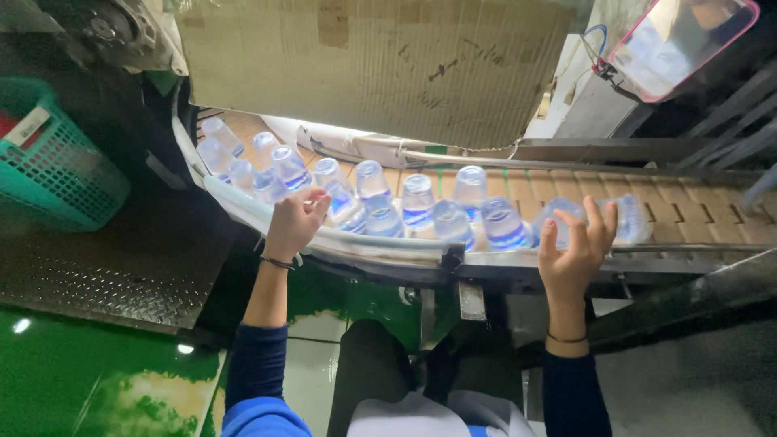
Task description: The person repeatedly picks up small transparent plastic containers from a moving conveyor belt and places them back in a single file line. The action is continuous and repetitive throughout the clip, with both hands used to maintain alignment of the containers on the belt.
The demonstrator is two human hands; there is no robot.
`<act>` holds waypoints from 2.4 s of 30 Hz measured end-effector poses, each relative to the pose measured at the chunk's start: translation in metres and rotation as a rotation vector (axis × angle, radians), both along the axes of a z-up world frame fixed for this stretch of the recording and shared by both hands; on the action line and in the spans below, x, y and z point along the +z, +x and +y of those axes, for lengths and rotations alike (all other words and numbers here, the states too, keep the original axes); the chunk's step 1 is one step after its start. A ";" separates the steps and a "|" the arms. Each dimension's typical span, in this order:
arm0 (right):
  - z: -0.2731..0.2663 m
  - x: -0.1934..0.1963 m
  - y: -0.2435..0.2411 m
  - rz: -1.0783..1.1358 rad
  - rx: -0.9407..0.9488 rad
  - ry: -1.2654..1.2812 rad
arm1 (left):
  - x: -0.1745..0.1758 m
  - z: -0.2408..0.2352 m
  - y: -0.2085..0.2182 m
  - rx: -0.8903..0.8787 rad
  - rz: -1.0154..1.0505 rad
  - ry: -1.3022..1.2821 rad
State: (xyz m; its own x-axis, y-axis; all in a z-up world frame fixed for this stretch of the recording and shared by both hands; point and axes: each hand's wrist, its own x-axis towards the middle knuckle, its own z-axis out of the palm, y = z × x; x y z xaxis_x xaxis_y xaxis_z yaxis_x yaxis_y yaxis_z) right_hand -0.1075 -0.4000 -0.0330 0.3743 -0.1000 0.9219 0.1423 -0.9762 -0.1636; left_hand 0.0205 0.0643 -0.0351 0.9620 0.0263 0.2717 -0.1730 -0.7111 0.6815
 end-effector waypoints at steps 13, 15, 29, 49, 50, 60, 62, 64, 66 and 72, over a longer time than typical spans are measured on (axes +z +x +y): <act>0.011 0.004 -0.001 0.077 -0.088 -0.040 | 0.005 -0.070 -0.011 -0.219 -0.159 0.149; 0.026 0.024 -0.004 0.188 -0.122 -0.260 | 0.015 -0.111 -0.021 -0.369 -0.047 0.146; -0.109 0.074 -0.029 0.218 -0.270 -0.050 | 0.097 -0.107 -0.067 -0.275 -0.181 -0.518; -0.010 0.072 -0.008 0.743 0.209 0.298 | 0.022 -0.004 -0.032 -0.336 -0.040 -0.163; -0.020 0.066 -0.011 0.492 0.165 0.117 | 0.019 0.010 -0.030 -0.286 -0.075 -0.124; -0.031 0.030 -0.012 -0.002 -0.070 -0.084 | -0.015 0.108 0.045 0.196 -0.070 0.183; -0.030 0.031 -0.015 0.007 -0.054 -0.074 | -0.014 0.094 0.054 0.209 0.028 0.300; -0.031 0.032 -0.015 0.011 -0.039 -0.063 | -0.003 0.060 0.050 0.222 0.121 0.417; -0.031 0.030 -0.016 0.027 -0.056 -0.078 | 0.017 0.011 0.027 0.096 0.237 0.187; -0.033 0.024 -0.018 0.049 -0.070 -0.068 | 0.052 -0.050 -0.033 -0.699 -0.033 -0.111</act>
State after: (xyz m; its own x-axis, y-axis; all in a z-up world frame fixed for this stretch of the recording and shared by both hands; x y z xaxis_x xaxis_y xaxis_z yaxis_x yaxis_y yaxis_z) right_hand -0.1255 -0.4332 -0.0085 0.4130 -0.0650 0.9084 0.0672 -0.9926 -0.1016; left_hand -0.0129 0.0139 0.0170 0.7550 -0.5650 0.3328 -0.5856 -0.3527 0.7299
